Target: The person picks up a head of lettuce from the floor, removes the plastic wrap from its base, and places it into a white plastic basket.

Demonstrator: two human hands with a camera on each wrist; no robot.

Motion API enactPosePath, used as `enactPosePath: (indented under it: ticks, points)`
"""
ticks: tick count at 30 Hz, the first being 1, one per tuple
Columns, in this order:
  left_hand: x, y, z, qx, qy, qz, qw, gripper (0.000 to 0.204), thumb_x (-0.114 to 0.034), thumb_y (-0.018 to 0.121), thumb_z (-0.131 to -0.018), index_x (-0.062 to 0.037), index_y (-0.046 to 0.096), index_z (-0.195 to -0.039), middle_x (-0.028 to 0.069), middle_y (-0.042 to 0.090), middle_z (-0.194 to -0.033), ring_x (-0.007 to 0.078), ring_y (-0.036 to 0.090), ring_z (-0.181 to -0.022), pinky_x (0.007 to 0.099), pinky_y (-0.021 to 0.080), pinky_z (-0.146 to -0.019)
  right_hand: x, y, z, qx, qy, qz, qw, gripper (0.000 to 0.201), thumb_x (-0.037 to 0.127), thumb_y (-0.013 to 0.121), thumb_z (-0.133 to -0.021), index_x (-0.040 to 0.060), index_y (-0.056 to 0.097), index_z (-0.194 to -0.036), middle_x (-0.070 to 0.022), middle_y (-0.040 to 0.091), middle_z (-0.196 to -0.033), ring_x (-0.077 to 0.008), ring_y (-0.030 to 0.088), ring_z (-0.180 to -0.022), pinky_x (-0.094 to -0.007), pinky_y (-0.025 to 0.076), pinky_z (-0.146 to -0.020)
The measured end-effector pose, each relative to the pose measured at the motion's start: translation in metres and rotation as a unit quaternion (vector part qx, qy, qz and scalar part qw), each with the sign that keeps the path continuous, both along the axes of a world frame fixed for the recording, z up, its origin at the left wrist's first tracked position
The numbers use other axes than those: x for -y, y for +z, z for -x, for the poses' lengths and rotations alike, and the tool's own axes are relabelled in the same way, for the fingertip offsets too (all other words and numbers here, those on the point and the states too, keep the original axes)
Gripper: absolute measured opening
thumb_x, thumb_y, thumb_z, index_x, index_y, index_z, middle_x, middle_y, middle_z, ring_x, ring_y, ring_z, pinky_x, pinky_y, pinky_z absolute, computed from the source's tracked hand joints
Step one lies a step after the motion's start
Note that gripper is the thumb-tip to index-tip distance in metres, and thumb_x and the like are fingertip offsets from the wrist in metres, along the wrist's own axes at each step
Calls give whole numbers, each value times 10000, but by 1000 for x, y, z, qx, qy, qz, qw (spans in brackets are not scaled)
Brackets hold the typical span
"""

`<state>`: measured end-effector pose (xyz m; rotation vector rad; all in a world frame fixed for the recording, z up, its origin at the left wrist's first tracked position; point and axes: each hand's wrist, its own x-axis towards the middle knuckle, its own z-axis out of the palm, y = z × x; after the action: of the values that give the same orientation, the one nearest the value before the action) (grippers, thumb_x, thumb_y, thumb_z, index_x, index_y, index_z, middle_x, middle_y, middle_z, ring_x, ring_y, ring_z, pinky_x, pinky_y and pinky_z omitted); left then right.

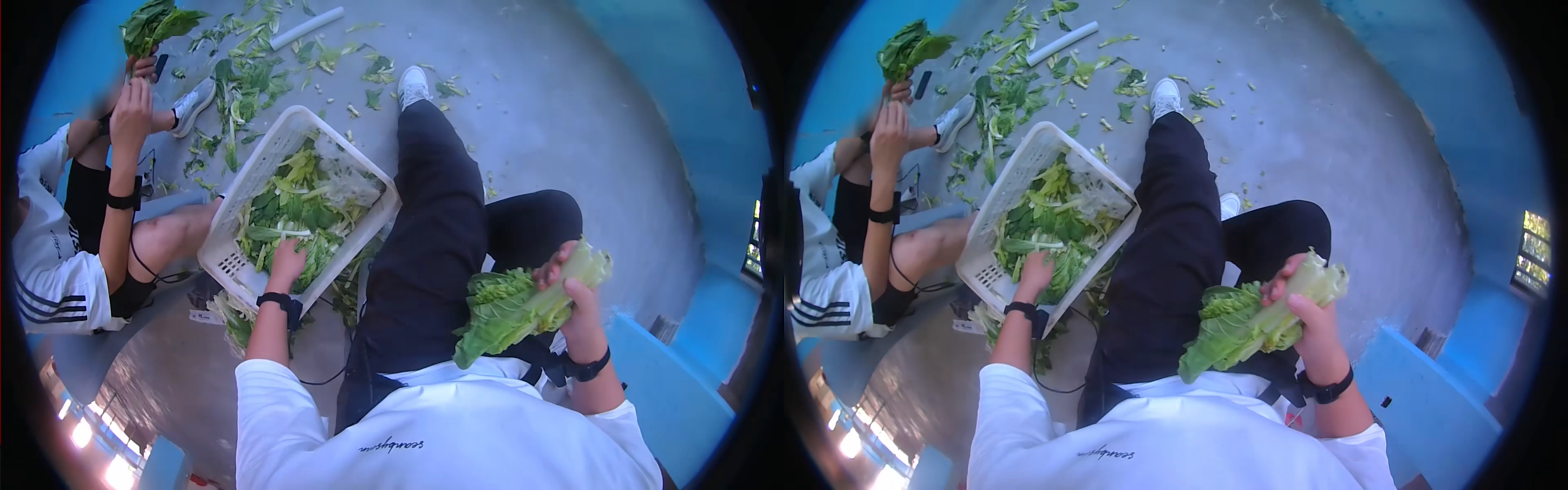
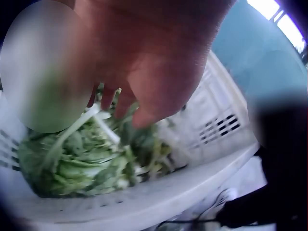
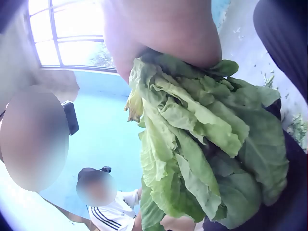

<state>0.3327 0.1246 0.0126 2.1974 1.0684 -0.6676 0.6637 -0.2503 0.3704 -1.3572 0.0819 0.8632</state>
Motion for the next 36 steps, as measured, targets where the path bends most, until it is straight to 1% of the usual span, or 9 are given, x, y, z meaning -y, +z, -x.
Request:
enactPosePath:
  ticks: [3, 6, 8, 12, 16, 26, 30, 33, 36]
  points:
    - [12, -3, 11, -158, -60, -45, 985, 436, -214, 619, -861, -62, 633, -1270, 157, 399, -1529, 359, 367, -1411, 491, 440, -1046, -5, 4, -5, 24, -8, 43, 999, 461, 261, 727, -798, 85, 481, -1145, -46, 577, -870, -203, 602, -836, -383, 482, -897]
    - [19, -12, -6, -197, -98, -43, 975, 432, -192, 622, -844, -80, 649, -1260, 106, 289, -1603, 349, 230, -1486, 527, 402, -1073, -10, 2, -13, 36, -9, 70, 997, 470, 298, 740, -787, 95, 470, -1114, -41, 565, -855, -191, 596, -808, -380, 475, -887]
    - [19, -41, -10, -199, -145, -78, 966, 431, -209, 615, -862, -100, 649, -1277, 70, 266, -1624, 337, 220, -1497, 556, 373, -1084, -11, -2, -19, 42, -4, 87, 995, 486, 330, 749, -778, 101, 464, -1098, -37, 564, -847, -185, 598, -798, -378, 469, -894]
    - [7, -55, -35, -259, -218, -92, 936, 413, -249, 552, -924, -132, 654, -1306, 31, 236, -1651, 316, 177, -1520, 579, 302, -1120, -19, -4, -26, 41, 8, 113, 993, 498, 344, 755, -774, 101, 465, -1097, -37, 569, -842, -186, 602, -803, -383, 467, -899]
    - [-5, -61, -42, -318, -284, -75, 901, 405, -275, 465, -972, -177, 671, -1307, 30, 310, -1625, 295, 183, -1522, 586, 238, -1152, -29, 4, -28, 24, 10, 134, 991, 497, 338, 757, -775, 97, 466, -1098, -40, 574, -843, -192, 603, -805, -383, 468, -897]
    - [6, -72, -28, -294, -270, 1, 917, 406, -248, 547, -923, -144, 672, -1296, 21, 394, -1566, 263, 355, -1441, 491, 337, -1106, -25, 8, -32, 12, 23, 138, 990, 496, 311, 761, -776, 95, 466, -1110, -53, 575, -869, -202, 591, -833, -385, 470, -890]
    - [-26, -60, -36, -327, -268, -58, 904, 398, -271, 533, -940, -174, 673, -1300, 17, 386, -1574, 229, 386, -1406, 429, 349, -1055, -25, 8, -22, 24, 9, 118, 993, 495, 304, 763, -773, 96, 467, -1111, -47, 571, -866, -202, 588, -839, -384, 471, -898]
    - [-18, -58, -45, -338, -265, -72, 900, 404, -265, 515, -954, -208, 655, -1329, 12, 419, -1544, 237, 386, -1399, 463, 332, -1049, -26, 10, -19, 26, -2, 120, 992, 494, 303, 765, -771, 97, 470, -1110, -43, 570, -863, -200, 589, -843, -386, 470, -906]
    - [12, -93, -10, -377, -308, -60, 871, 438, -320, 483, -988, -270, 586, -1411, -14, 354, -1599, 274, 261, -1472, 529, 262, -1069, -21, 11, -14, 27, -3, 133, 991, 483, 309, 765, -773, 100, 470, -1094, -33, 568, -856, -193, 591, -821, -387, 470, -911]
